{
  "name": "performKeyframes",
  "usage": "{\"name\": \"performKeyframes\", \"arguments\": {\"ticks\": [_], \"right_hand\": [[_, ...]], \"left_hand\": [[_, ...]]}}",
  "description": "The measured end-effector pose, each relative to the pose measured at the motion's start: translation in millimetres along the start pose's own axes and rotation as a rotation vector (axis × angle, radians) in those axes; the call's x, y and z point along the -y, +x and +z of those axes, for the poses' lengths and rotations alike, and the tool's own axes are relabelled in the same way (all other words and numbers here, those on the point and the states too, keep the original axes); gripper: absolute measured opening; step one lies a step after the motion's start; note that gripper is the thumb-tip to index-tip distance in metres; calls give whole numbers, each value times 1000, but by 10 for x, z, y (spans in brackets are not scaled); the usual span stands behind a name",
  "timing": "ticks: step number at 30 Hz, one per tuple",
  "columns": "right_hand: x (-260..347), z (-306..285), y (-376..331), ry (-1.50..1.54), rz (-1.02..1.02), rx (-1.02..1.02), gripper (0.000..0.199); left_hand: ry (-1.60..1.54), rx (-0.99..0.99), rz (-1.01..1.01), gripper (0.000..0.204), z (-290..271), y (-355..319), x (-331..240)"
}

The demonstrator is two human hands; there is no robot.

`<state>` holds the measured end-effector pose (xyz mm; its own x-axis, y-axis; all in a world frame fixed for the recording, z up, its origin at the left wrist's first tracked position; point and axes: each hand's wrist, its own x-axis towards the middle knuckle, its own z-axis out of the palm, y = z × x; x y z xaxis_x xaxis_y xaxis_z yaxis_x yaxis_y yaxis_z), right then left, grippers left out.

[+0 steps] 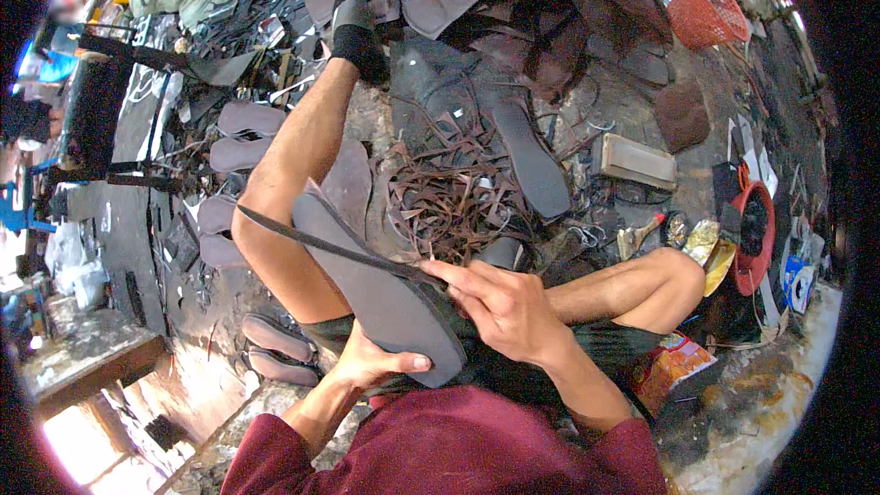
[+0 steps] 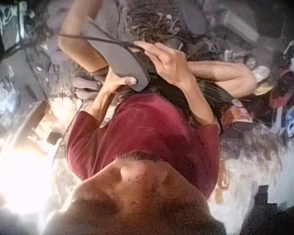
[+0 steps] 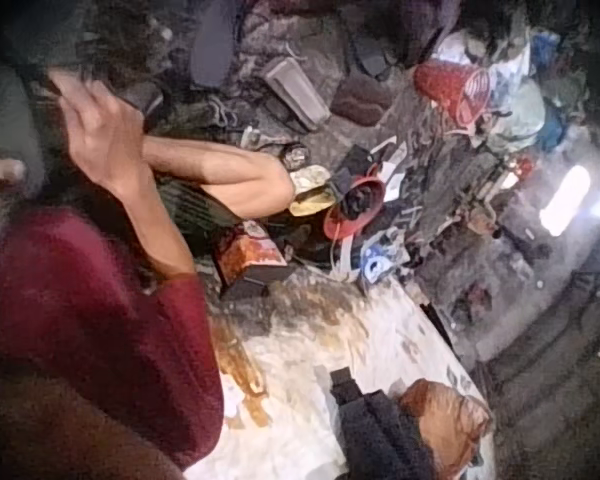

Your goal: The person sits on the floor and uses a curved knife to trim the edges of a dark leather shoe insole. They repeatedly hold the insole, cut along its perimeter, and place the trimmed piece down among other leather scraps.

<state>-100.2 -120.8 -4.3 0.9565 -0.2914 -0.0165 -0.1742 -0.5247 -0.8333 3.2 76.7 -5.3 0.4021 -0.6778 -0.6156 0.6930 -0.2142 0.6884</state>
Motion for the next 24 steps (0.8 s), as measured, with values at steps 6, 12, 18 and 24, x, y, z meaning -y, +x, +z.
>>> {"name": "performKeyframes", "arguments": {"ticks": [6, 12, 18, 24], "right_hand": [[-26, 579, 669, 13, -71, -185, 42], [360, 343, 212, 207, -129, -139, 39], [-90, 511, -699, 32, 8, -201, 45], [-221, 265, -979, -17, 18, -217, 47]], "left_hand": [[165, 86, -49, 84, -69, -15, 10], [-231, -65, 336, 67, -323, 86, -253], [-362, -129, 166, 48, -131, -32, -432], [-294, 2, 116, 35, -89, -14, -354]]}}
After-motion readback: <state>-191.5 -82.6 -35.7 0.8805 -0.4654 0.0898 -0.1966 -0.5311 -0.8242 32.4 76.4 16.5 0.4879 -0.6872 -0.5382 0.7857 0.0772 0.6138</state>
